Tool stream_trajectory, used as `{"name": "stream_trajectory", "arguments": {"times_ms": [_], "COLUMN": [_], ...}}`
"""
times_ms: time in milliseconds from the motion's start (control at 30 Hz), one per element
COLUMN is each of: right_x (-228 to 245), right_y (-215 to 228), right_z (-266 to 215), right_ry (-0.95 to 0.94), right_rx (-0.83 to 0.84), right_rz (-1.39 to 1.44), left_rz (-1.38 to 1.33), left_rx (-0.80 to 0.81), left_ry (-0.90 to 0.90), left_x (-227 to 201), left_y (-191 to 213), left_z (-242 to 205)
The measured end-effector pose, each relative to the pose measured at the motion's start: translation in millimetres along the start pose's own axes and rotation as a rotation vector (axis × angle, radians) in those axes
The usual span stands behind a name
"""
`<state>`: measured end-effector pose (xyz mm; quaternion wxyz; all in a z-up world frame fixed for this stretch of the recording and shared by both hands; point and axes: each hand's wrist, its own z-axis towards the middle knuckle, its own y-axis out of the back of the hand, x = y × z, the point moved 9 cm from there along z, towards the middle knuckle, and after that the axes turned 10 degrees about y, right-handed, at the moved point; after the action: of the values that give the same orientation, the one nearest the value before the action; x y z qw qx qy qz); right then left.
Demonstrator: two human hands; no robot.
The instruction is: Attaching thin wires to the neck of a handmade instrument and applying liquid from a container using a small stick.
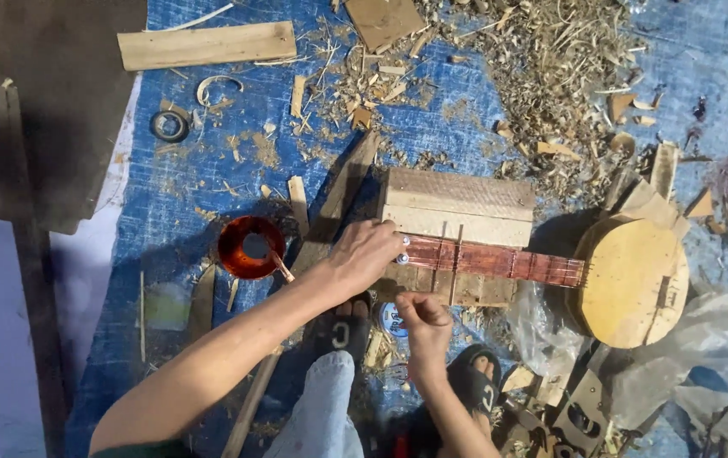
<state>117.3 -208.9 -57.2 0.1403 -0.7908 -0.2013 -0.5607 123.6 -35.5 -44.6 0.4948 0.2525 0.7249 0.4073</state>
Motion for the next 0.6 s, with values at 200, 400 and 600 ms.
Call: {"name": "stream_trajectory", "arguments": {"times_ms": [200,400,600], "right_x": [8.7,-17.9,-3.4], "right_y": [-8.4,-9.7,-30.5], "right_z": [-2.7,1.4,1.7], "right_ry": [0.139,0.038,0.009], "right_rx": [-0.108,-0.172,-0.297], "right_rz": [-0.060,0.076,0.057], "left_rz": [-0.026,-0.022,-0.025], "left_rx": [0.024,0.041,-0.023], "left_ry": [-0.002,-0.008,-0.047], "left_x": [3.8,4.7,22.6], "left_y": [-6.2,-8.3,-55.0], "left_z": [-1.2,-0.8,4.9]}}
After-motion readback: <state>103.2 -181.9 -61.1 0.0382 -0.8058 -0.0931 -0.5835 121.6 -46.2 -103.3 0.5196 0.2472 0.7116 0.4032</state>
